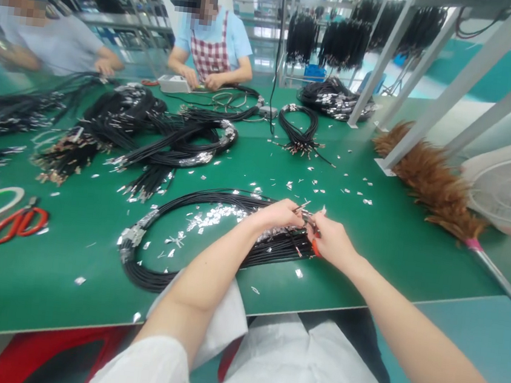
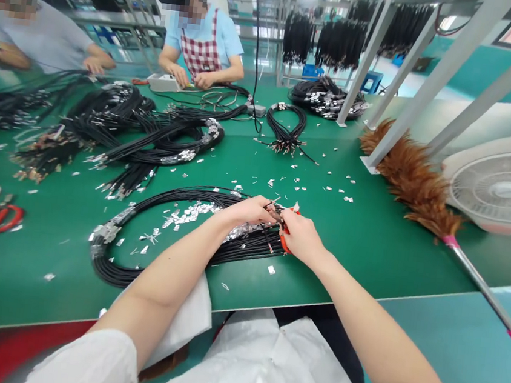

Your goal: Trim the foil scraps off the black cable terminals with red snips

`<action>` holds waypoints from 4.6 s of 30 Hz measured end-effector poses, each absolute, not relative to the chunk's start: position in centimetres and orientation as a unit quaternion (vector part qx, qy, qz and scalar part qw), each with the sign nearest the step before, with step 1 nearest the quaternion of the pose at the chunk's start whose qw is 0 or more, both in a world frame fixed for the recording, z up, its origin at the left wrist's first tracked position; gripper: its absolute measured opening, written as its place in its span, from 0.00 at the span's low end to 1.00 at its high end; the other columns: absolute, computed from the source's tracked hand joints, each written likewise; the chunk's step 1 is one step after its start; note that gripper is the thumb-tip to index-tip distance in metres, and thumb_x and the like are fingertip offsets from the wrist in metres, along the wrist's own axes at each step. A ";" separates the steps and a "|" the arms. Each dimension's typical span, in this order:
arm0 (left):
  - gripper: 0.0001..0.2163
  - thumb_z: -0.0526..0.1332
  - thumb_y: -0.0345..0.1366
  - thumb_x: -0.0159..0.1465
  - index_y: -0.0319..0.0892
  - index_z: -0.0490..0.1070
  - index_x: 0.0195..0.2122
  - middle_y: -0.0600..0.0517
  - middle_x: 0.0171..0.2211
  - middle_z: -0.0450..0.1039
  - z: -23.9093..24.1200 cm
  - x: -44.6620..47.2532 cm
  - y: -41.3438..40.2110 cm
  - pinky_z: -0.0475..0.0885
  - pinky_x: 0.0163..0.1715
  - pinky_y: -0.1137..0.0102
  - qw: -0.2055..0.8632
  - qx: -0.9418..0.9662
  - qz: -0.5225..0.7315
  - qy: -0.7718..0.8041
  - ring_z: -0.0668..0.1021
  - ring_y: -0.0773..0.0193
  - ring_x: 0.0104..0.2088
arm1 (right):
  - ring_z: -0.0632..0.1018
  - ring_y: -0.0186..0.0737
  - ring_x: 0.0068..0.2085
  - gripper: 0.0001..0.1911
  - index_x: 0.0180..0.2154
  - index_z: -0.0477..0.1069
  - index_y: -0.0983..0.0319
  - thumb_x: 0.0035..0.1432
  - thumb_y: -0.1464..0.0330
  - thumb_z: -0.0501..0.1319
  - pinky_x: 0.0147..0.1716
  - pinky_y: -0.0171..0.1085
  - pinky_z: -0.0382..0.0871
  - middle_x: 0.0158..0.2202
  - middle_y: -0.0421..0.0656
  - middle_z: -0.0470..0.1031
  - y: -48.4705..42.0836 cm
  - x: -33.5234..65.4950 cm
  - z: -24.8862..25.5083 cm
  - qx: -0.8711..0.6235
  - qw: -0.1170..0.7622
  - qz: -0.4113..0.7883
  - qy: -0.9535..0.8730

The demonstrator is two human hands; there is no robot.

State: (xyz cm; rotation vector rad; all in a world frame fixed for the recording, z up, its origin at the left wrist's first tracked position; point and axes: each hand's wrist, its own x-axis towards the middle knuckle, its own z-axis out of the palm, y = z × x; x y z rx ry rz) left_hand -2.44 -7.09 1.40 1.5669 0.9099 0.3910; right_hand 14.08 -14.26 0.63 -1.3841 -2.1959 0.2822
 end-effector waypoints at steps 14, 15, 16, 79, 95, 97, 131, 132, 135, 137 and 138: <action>0.13 0.64 0.38 0.46 0.40 0.58 0.16 0.61 0.12 0.53 -0.1 -2.5 -7.3 0.47 0.17 0.74 0.592 0.650 0.174 0.444 0.54 0.76 0.14 | 0.69 0.39 0.29 0.09 0.26 0.58 0.59 0.46 0.78 0.54 0.29 0.35 0.61 0.25 0.43 0.69 -13.0 14.1 -2.8 -0.472 0.294 0.089 -0.826; 0.13 0.64 0.38 0.46 0.40 0.59 0.17 0.61 0.12 0.53 0.0 -2.5 -7.3 0.47 0.17 0.74 0.591 0.647 0.175 0.449 0.53 0.76 0.14 | 0.69 0.39 0.29 0.09 0.26 0.58 0.59 0.45 0.78 0.54 0.29 0.35 0.61 0.25 0.43 0.69 -12.9 14.1 -2.9 -0.471 0.298 0.094 -0.825; 0.12 0.64 0.38 0.47 0.40 0.59 0.17 0.61 0.12 0.53 0.1 -2.6 -7.3 0.46 0.17 0.73 0.590 0.644 0.176 0.454 0.54 0.75 0.14 | 0.70 0.39 0.29 0.08 0.26 0.58 0.59 0.45 0.78 0.54 0.29 0.35 0.61 0.25 0.43 0.69 -12.8 14.0 -2.8 -0.473 0.304 0.100 -0.821; 0.11 0.67 0.38 0.49 0.39 0.67 0.25 0.57 0.17 0.66 1.8 -2.9 -7.1 0.61 0.16 0.76 0.615 0.372 0.506 0.477 0.67 0.74 0.16 | 0.77 0.38 0.36 0.09 0.32 0.63 0.59 0.50 0.70 0.63 0.38 0.41 0.72 0.33 0.41 0.74 -5.2 10.8 2.5 -0.400 0.537 0.483 -0.565; 0.08 0.65 0.37 0.52 0.40 0.67 0.25 0.58 0.17 0.64 0.8 -2.3 -7.7 0.60 0.16 0.76 0.545 0.437 0.520 0.492 0.65 0.74 0.16 | 0.76 0.36 0.33 0.12 0.30 0.62 0.59 0.46 0.71 0.65 0.35 0.38 0.71 0.29 0.38 0.72 -5.9 10.5 2.5 -0.409 0.547 0.503 -0.529; 0.09 0.65 0.37 0.52 0.39 0.67 0.25 0.58 0.17 0.65 0.9 -2.4 -7.7 0.60 0.16 0.76 0.557 0.432 0.516 0.486 0.65 0.74 0.16 | 0.75 0.35 0.31 0.13 0.29 0.61 0.59 0.45 0.71 0.66 0.34 0.38 0.70 0.27 0.37 0.72 -5.7 10.6 2.5 -0.400 0.552 0.528 -0.507; 0.08 0.66 0.35 0.51 0.39 0.68 0.24 0.58 0.19 0.66 1.3 -2.7 -7.6 0.64 0.18 0.75 0.552 0.441 0.508 0.493 0.68 0.74 0.17 | 0.74 0.35 0.32 0.09 0.30 0.59 0.59 0.50 0.73 0.61 0.34 0.38 0.68 0.30 0.39 0.71 -6.1 11.3 2.9 -0.407 0.523 0.461 -0.590; 0.08 0.66 0.35 0.51 0.40 0.68 0.24 0.58 0.19 0.66 1.3 -2.7 -7.6 0.64 0.18 0.75 0.550 0.440 0.509 0.494 0.68 0.74 0.16 | 0.74 0.35 0.33 0.10 0.30 0.59 0.59 0.50 0.73 0.61 0.35 0.38 0.68 0.31 0.39 0.71 -6.2 11.3 3.0 -0.403 0.526 0.467 -0.586; 0.08 0.66 0.36 0.51 0.39 0.67 0.24 0.58 0.19 0.66 1.3 -2.6 -7.7 0.63 0.18 0.76 0.546 0.444 0.509 0.496 0.68 0.74 0.16 | 0.75 0.37 0.36 0.10 0.31 0.60 0.59 0.49 0.72 0.62 0.37 0.39 0.68 0.34 0.41 0.72 -6.4 11.3 3.1 -0.410 0.519 0.472 -0.583; 0.08 0.66 0.36 0.51 0.39 0.68 0.24 0.58 0.19 0.66 1.3 -2.6 -7.7 0.63 0.18 0.76 0.549 0.449 0.506 0.491 0.68 0.74 0.16 | 0.74 0.37 0.36 0.10 0.30 0.61 0.59 0.49 0.73 0.62 0.37 0.40 0.68 0.33 0.40 0.71 -6.4 11.2 3.0 -0.424 0.519 0.462 -0.581; 0.08 0.66 0.36 0.51 0.39 0.68 0.24 0.58 0.19 0.66 1.3 -2.7 -7.7 0.63 0.18 0.76 0.552 0.451 0.505 0.487 0.68 0.74 0.16 | 0.74 0.36 0.35 0.10 0.30 0.61 0.59 0.49 0.73 0.62 0.37 0.39 0.68 0.32 0.40 0.71 -6.4 11.2 3.0 -0.427 0.522 0.460 -0.578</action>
